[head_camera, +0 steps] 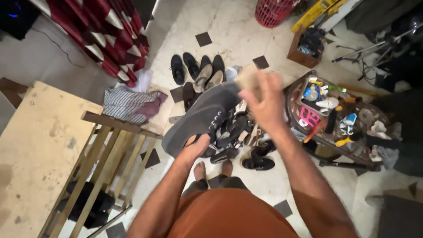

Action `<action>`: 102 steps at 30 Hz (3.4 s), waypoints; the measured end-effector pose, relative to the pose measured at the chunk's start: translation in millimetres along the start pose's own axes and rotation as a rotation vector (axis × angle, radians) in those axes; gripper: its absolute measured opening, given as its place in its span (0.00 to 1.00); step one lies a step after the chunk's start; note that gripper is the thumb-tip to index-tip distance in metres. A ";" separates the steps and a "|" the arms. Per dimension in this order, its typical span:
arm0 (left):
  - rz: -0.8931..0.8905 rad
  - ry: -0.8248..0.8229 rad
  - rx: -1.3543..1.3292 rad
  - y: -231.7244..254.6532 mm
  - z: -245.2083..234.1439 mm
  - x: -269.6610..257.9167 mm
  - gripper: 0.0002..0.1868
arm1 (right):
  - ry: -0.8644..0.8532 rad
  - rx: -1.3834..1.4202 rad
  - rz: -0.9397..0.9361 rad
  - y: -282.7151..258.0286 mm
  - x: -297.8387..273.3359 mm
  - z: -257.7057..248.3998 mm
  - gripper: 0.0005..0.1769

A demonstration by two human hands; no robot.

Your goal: The person is cleaning a dark-colored shoe using a brush and a cloth.

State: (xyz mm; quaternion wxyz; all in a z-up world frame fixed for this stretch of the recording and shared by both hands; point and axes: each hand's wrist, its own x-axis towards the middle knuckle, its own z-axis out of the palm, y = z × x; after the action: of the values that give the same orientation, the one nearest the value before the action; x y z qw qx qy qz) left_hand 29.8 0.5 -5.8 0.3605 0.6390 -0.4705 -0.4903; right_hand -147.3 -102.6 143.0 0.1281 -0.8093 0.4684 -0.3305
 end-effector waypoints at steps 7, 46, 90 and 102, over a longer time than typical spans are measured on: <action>0.219 0.051 -0.091 18.8 5.5 -21.9 0.20 | -0.360 0.089 -0.268 -21.1 -17.1 -11.5 0.36; 0.344 -0.089 0.256 -64.4 92.4 35.2 0.21 | -0.431 -0.062 -0.502 -81.3 -51.0 8.1 0.22; 0.179 -0.071 0.343 -19.7 53.0 10.7 0.16 | -0.592 0.019 -0.385 33.5 -9.4 7.6 0.25; 0.298 0.250 0.664 -9.2 95.9 40.8 0.12 | -0.672 -0.059 -0.450 -51.1 -50.6 8.9 0.30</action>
State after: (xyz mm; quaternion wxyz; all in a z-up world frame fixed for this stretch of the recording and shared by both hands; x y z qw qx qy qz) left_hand -57.5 -35.6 -50.9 0.2558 0.7005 -0.6437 -0.1718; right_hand -124.4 -33.9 141.7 0.1751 -0.9579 0.2210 -0.0537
